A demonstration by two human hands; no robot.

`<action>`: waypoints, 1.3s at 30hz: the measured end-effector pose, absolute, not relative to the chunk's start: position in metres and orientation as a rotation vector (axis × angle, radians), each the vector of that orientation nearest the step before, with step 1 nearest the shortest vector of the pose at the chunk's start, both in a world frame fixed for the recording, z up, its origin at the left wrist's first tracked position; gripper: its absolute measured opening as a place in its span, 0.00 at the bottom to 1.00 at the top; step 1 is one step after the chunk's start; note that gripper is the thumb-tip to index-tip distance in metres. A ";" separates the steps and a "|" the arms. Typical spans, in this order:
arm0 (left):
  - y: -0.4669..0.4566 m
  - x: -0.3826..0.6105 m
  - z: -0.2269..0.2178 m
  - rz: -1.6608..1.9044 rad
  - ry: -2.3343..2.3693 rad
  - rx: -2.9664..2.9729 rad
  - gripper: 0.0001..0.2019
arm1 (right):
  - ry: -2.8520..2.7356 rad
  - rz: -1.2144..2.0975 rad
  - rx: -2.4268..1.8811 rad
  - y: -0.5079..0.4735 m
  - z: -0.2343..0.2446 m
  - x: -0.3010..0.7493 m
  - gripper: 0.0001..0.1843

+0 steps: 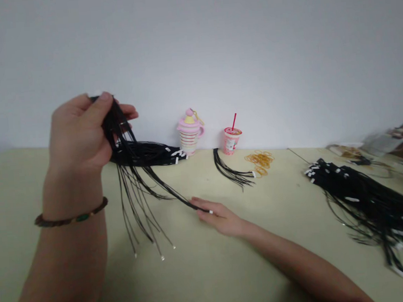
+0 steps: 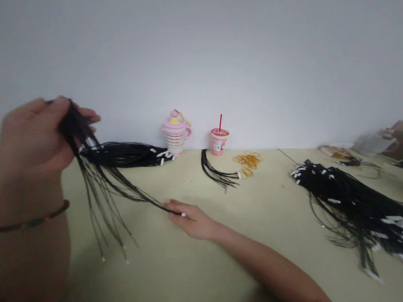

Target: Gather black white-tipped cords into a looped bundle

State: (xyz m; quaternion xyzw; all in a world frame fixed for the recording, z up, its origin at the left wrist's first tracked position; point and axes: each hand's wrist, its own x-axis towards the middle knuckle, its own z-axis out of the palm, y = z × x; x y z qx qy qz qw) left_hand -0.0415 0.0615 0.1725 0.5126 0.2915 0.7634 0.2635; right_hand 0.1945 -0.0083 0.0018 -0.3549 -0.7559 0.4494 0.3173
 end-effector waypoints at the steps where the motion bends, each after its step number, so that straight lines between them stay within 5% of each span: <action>1: 0.064 -0.042 0.171 2.059 0.837 1.400 0.07 | -1.990 1.171 -0.895 -0.010 0.004 0.194 0.24; 10: 0.093 -0.068 0.158 1.999 1.089 1.385 0.07 | -1.088 1.757 -0.497 -0.010 0.032 0.200 0.12; 15: 0.093 -0.074 0.156 1.803 1.209 1.413 0.07 | -0.790 1.944 -0.391 -0.012 0.050 0.209 0.25; 20: 0.086 -0.068 0.157 1.743 1.317 1.479 0.07 | -0.725 1.952 -0.441 -0.012 0.054 0.213 0.24; 25: 0.080 -0.064 0.158 1.529 1.378 1.529 0.07 | -0.957 1.637 -0.507 -0.015 0.074 0.227 0.15; 33: 0.082 -0.045 0.153 1.321 0.982 1.611 0.10 | -1.501 1.050 -0.767 -0.043 0.128 0.276 0.31; 39: 0.080 -0.036 0.157 1.297 0.688 1.301 0.08 | -1.728 0.764 -1.292 -0.053 0.134 0.282 0.18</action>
